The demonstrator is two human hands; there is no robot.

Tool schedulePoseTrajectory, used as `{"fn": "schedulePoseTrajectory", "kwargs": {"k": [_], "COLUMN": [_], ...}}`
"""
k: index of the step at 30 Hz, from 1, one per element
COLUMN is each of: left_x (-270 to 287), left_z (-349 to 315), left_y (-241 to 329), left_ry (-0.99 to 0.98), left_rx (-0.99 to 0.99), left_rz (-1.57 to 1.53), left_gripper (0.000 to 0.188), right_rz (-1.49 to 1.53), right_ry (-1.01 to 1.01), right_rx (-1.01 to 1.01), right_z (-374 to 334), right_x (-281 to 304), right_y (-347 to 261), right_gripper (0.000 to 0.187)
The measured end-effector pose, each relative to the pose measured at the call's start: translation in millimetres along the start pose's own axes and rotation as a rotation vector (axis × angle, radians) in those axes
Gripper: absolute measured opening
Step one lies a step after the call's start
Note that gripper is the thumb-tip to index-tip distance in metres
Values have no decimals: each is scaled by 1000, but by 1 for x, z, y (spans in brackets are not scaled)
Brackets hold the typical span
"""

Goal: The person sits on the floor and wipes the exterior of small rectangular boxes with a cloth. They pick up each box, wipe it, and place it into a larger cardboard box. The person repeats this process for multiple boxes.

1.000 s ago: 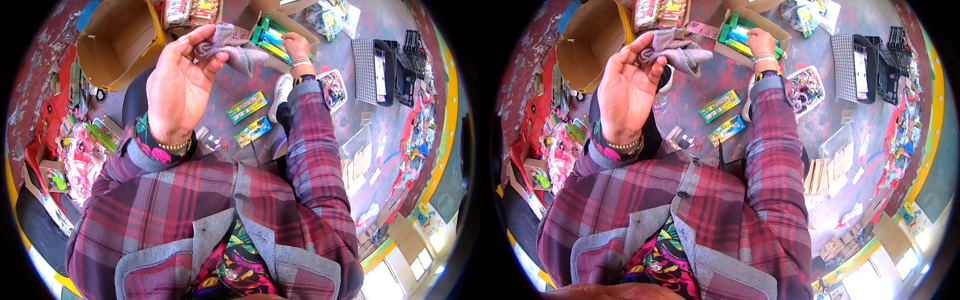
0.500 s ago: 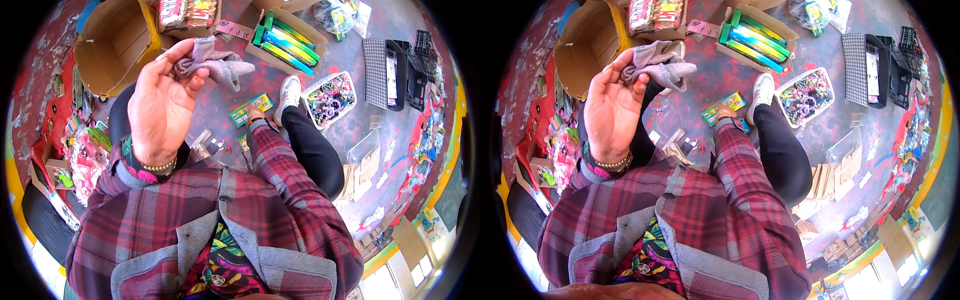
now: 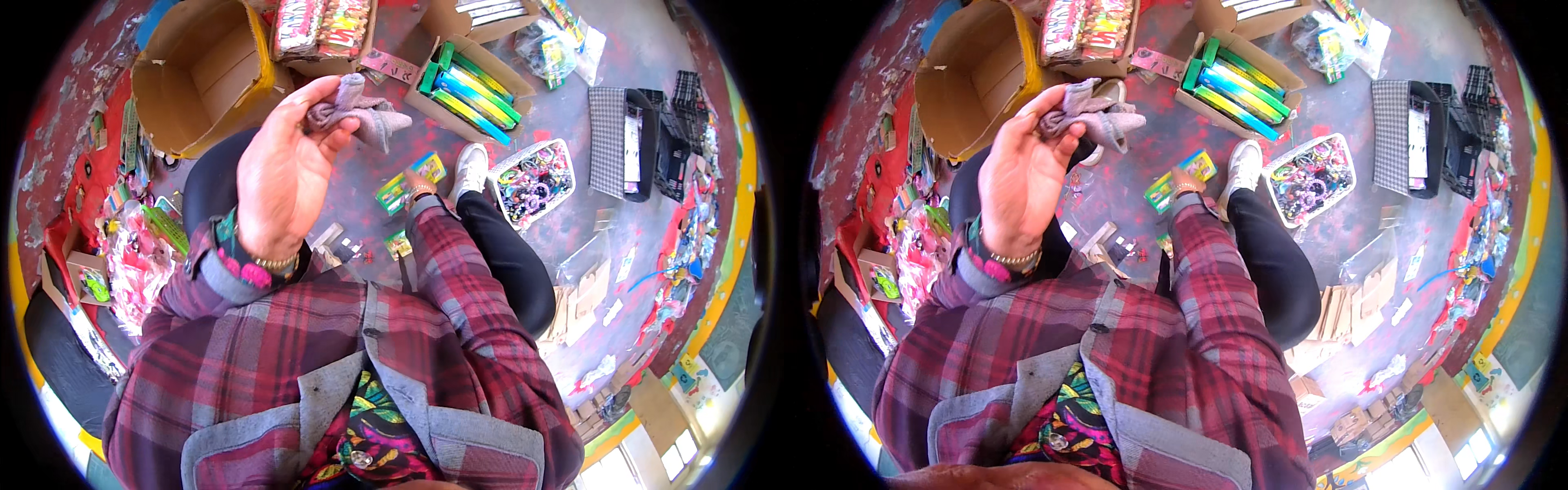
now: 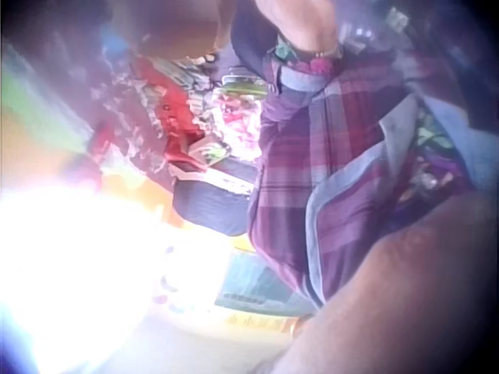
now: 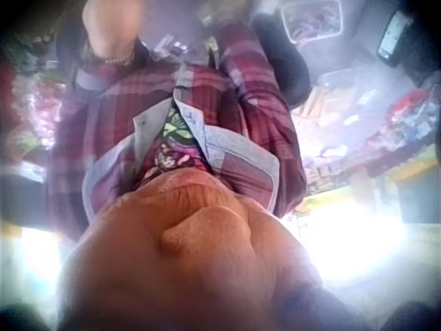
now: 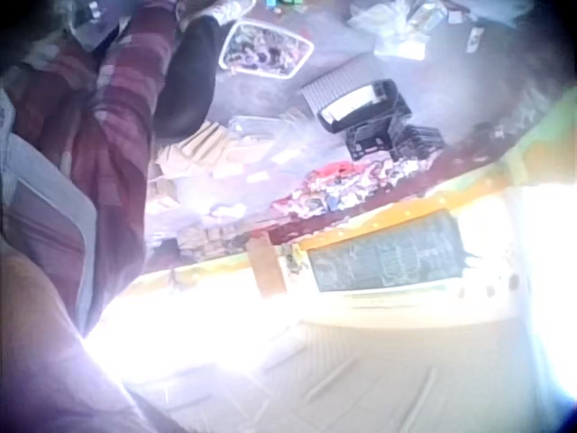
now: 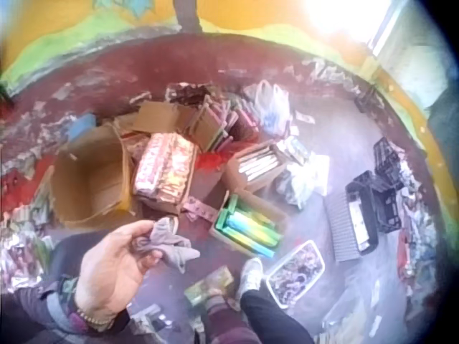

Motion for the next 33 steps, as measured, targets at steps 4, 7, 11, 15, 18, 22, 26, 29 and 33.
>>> {"fn": "schedulePoseTrajectory", "kwargs": {"k": [4,7,11,15,18,22,26,29,33], "left_x": [20,29,12,-34,-38,-56,-73,-78,-76], "left_z": [-1,5,-1,-43,-52,-65,-84,-85,-77], "left_y": [-4,-15,-30,-64,-67,-70,-64,-67,-55], "left_ry": [52,106,-4,-490,-545,-774,-908,-881,-846], "left_rx": [11,4,31,434,442,546,529,589,518], "left_rz": [50,183,286,80,120,-115,-153,-265,-293], "left_gripper": [30,31,31,53,53,51,62,65,65], "right_rz": [-117,-73,-127,-193,-89,348,720,1000,972], "right_ry": [-164,-140,-84,35,27,56,-221,-566,-583], "right_rx": [355,462,856,1165,1233,1256,1117,922,962], "right_z": [-158,-273,-378,-435,-463,-454,-427,-409,-426], "right_x": [60,105,132,140,155,210,201,181,180], "right_y": [-166,-225,-249,-233,-219,-193,-171,-164,-170], "right_gripper": [57,51,59,64,49,28,27,33,36]}}
Point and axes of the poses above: each hand's wrist, its own z-axis towards the middle knuckle, its own x-axis out of the back of the hand, y = z × x, the point moved 7 cm from there along z, towards the middle knuckle, and after that the axes turned 4 degrees about x, right-handed, at the moved point
